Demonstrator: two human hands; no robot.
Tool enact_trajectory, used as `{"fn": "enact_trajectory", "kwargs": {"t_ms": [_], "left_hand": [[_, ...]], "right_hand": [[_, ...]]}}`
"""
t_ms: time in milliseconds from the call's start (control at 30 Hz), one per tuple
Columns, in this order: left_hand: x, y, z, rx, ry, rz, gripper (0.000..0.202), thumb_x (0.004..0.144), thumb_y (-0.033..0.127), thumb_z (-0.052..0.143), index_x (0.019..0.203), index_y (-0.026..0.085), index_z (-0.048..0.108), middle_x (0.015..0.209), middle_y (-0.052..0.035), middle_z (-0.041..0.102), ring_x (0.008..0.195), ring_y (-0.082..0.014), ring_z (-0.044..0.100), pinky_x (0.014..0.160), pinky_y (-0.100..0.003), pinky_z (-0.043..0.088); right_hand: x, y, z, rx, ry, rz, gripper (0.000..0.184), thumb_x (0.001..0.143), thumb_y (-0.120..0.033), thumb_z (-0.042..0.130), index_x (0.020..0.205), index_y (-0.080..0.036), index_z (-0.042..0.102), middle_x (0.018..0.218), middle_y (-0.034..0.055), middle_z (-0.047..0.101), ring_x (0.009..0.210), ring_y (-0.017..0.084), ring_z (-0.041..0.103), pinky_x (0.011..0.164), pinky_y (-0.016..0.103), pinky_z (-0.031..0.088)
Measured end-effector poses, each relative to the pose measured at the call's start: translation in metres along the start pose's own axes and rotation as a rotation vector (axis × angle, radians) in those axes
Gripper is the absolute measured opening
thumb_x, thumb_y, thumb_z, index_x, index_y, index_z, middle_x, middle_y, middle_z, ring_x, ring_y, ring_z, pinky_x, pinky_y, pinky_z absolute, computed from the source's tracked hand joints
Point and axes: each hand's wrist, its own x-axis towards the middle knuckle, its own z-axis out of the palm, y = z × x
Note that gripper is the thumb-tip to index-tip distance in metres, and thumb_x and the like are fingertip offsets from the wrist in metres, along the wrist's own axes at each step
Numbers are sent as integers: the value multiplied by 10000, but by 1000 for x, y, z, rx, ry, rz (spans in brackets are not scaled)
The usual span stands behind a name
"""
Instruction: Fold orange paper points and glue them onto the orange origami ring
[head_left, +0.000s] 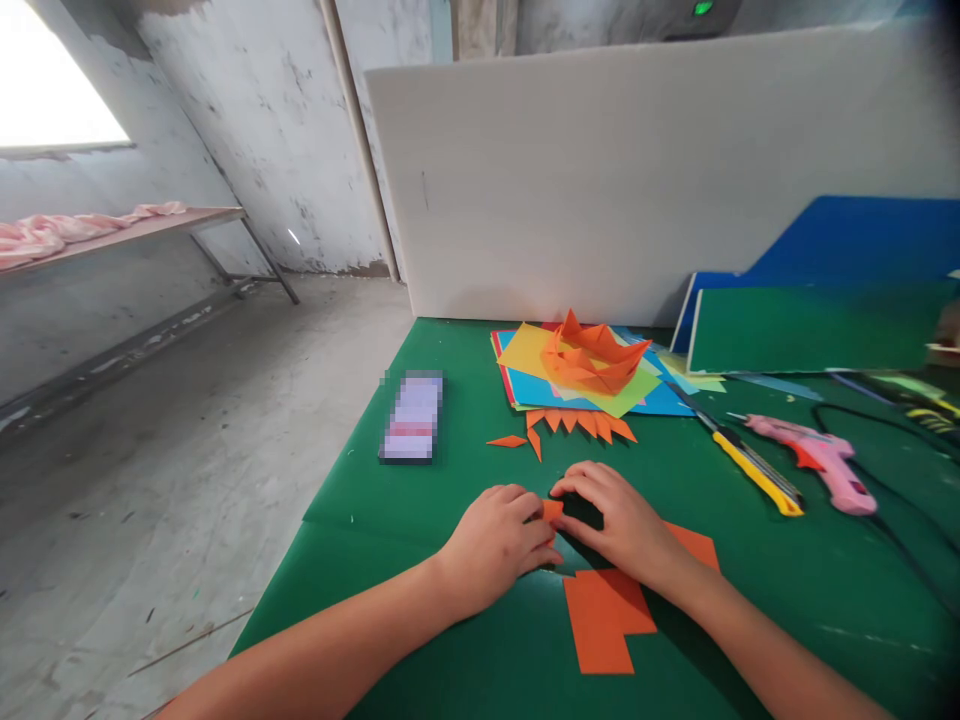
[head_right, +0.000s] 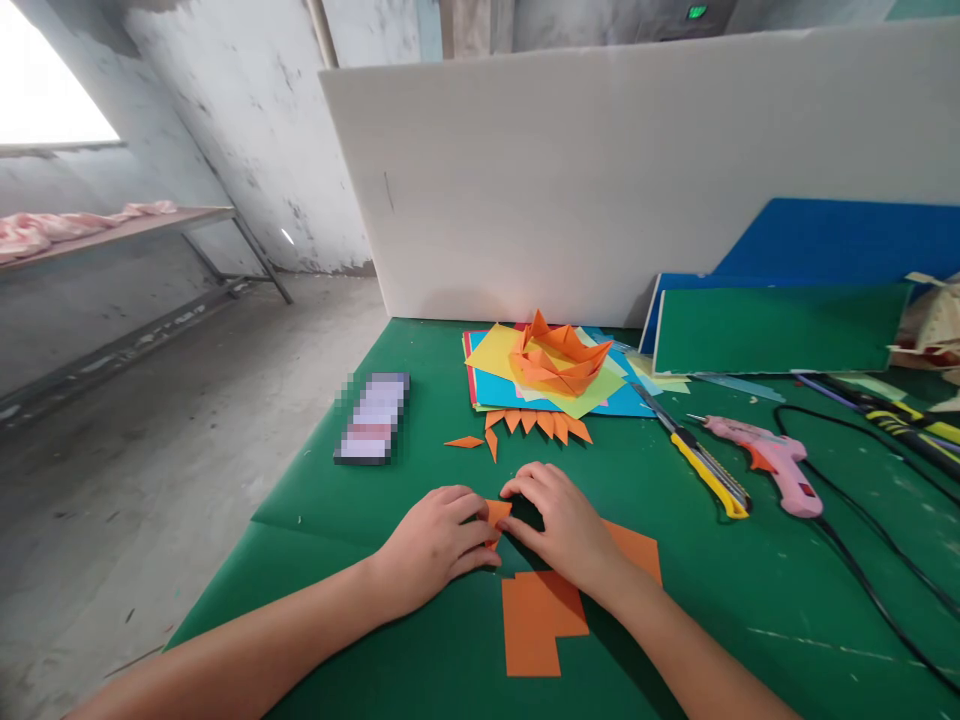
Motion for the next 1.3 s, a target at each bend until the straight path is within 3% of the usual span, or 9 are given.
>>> {"fn": "enact_trajectory", "kwargs": {"t_ms": [133, 233, 367, 533, 667, 833, 1133, 1300], "left_hand": [[-6, -4, -11, -34, -43, 61, 292, 989, 324, 396, 981, 238, 675, 964, -28, 599, 855, -162, 549, 748, -290, 466], [-9, -3, -14, -7, -62, 105, 259, 969, 330, 446, 1124, 213, 617, 1073, -51, 576, 962, -183, 540, 839, -304, 467], [-9, 3, -11, 26, -85, 111, 366, 923, 380, 532, 1236, 191, 526, 1142, -59, 569, 1030, -214, 512, 893, -327, 456], [-7, 11, -9, 68, -99, 87, 323, 940, 343, 505, 1221, 185, 506, 1137, -50, 567, 1043, -215, 497, 915, -323, 425], [-7, 15, -9, 113, -104, 74, 261, 942, 331, 502, 1148, 174, 530, 1099, -50, 572, 1027, -207, 502, 902, -320, 419], [-9, 17, -6, 135, -95, 56, 312, 941, 338, 492, 1209, 178, 504, 1143, -55, 562, 1023, -218, 506, 881, -330, 431], [-12, 25, -2, 154, -72, -90, 354, 924, 315, 505, 1268, 237, 474, 1174, -88, 528, 1050, -249, 519, 854, -375, 476], [-11, 25, -5, 143, -96, -96, 356, 922, 322, 507, 1271, 257, 480, 1217, -90, 502, 1071, -251, 510, 857, -373, 489]], "right_hand": [[0, 1, -1, 11, 16, 0, 125, 901, -328, 570, 959, -235, 630, 975, 71, 612, 945, 234, 578, 795, 379, 504], [0, 1, -2, 36, 30, 13, 115, 920, -259, 528, 967, -232, 629, 970, 68, 615, 941, 225, 580, 799, 378, 504], [1, 4, 1, 66, 68, 17, 148, 923, -210, 495, 996, -231, 622, 986, 70, 622, 957, 226, 585, 814, 380, 510], [0, 7, 5, 10, 97, 34, 197, 937, -226, 463, 1053, -233, 622, 998, 75, 617, 953, 233, 588, 807, 387, 512], [1, 6, 5, 31, 65, 50, 183, 927, -210, 472, 1014, -237, 631, 994, 69, 613, 953, 228, 581, 817, 387, 506], [3, 3, 5, 107, 60, 58, 125, 883, -188, 527, 953, -229, 623, 986, 60, 625, 972, 230, 575, 845, 395, 491], [2, -4, 11, 228, 102, 171, 105, 873, -258, 554, 921, -241, 645, 799, 16, 678, 678, 168, 613, 579, 273, 504], [3, -5, 8, 143, 141, 134, 117, 878, -252, 553, 822, -239, 655, 761, 18, 672, 656, 176, 608, 554, 282, 483]]}}
